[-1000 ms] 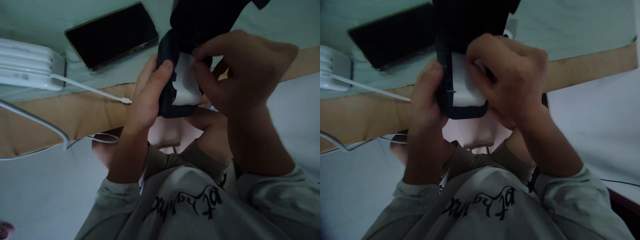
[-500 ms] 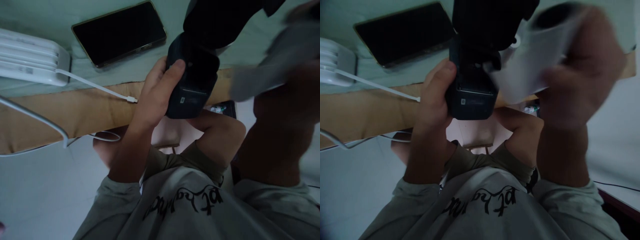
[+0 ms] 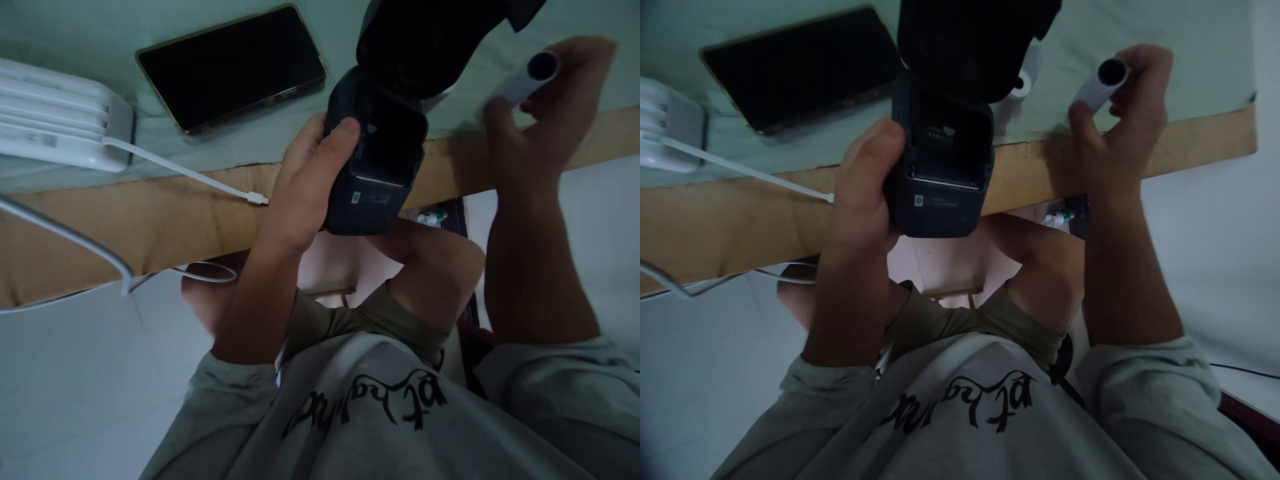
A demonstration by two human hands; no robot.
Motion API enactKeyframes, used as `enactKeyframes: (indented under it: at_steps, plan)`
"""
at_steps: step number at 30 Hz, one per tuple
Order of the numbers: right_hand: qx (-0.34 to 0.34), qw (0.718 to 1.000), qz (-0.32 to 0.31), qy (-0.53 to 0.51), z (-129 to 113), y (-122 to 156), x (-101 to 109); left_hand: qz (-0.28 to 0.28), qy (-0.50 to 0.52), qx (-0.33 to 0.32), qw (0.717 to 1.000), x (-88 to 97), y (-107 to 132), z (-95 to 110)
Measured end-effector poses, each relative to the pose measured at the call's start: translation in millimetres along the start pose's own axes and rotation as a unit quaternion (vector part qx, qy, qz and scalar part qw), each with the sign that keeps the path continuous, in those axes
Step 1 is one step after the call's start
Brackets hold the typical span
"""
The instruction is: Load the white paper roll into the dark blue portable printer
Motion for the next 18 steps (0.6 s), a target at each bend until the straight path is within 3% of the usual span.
enactKeyframes:
  at_steps: [4,8,12,15,18]
  plan:
    - [0.039,0.998,0.01,0.042,4,2,-1,-0.014,0.009,0.01,1.0,2.3,-2,-1]
    - [0.092,0.992,0.07,0.044,-36,18,10,-0.047,0.007,0.01,0.999,2.5,-3,-1]
    - [0.102,0.994,-0.011,0.026,-69,18,-21,-0.02,-0.008,-0.003,1.0,2.5,-3,0]
    - [0.087,0.995,-0.048,0.017,-73,9,-48,0.0,-0.005,-0.006,1.0,2.0,-2,-1]
    - [0.063,0.996,-0.068,-0.014,-71,7,-55,-0.002,0.014,-0.005,1.0,1.6,-1,-2]
Point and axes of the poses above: each hand's wrist, its own y-axis away from the middle knuckle, its own x-axis out of the back of the hand, z = x × y, the point moved 6 cm from there along -y, towards the middle knuckle, and after that the axes turned 12 degrees about y, right-handed, at the moved point
